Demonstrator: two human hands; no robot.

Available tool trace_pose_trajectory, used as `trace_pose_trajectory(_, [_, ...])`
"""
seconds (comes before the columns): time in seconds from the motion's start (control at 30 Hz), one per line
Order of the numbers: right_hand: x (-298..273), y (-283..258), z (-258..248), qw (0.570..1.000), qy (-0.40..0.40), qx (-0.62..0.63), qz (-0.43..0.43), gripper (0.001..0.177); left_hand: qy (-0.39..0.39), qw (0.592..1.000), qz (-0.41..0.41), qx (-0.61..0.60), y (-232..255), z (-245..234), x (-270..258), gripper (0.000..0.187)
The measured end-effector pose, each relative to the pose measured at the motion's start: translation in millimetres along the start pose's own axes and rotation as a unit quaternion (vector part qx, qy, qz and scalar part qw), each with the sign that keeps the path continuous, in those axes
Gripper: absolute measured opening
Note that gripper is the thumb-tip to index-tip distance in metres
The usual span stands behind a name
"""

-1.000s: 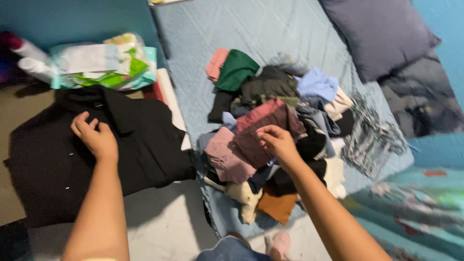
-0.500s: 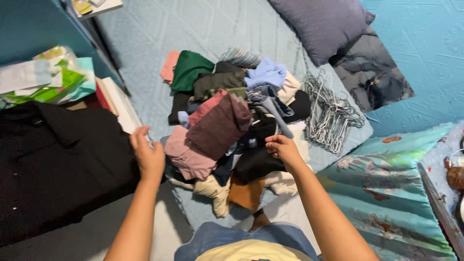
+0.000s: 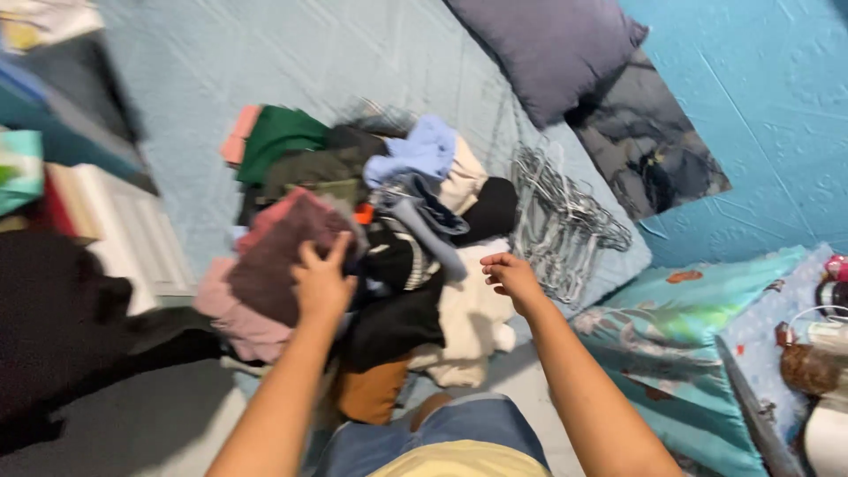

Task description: The person is placing various items of clothing onto plastic and metal hangers from a pile on a bed.

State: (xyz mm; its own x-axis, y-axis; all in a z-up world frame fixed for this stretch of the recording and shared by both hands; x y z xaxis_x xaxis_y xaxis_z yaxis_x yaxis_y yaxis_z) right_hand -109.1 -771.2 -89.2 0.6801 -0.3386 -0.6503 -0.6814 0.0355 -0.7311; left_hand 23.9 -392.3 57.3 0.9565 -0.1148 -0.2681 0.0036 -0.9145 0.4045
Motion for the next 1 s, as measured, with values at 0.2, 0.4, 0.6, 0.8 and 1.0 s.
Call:
trace_pose_trajectory(0.2, [92,139,-109,0.991,0.053,0.048,0.114,0.012,0.185,0.973,0.139,0.022,15,35,32,0.026])
trace_pose_trajectory(0.4, [149,244,-162,0.971,0.09,0.113,0.19,0.012,0.206,0.944,0.182,-0.185,126,-9,30,0.032])
trace_pose_trajectory(0.6, [263,362,-185,0.972,0.129,0.153,0.123,0.016,0.087,0.972,0.164,-0.144,149,76,84,0.025])
trace_pose_trajectory(0.8, [235,267,-164,0.965,0.118,0.127,0.197,0.017,0.037,0.977,0.12,-0.172,134,107,87,0.029])
trace_pose_trajectory(1.0, [286,280,-185,0.955,0.267,0.128,0.032,0.01,0.019,0.972,0.107,-0.207,121,100,85,0.033])
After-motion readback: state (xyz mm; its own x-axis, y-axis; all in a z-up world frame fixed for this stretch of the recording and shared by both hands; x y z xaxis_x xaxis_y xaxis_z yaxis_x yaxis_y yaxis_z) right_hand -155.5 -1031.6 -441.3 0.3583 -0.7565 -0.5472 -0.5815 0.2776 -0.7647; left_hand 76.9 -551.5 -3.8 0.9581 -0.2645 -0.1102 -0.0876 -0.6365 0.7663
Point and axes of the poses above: each hand's wrist, its own x-axis towards the middle knuckle, its own z-axis out of the palm, y = z × x, the point moved 10 cm from there along x, towards the middle knuckle, and after that the axes turned 2 degrees about -x, right-handed, at the moved point
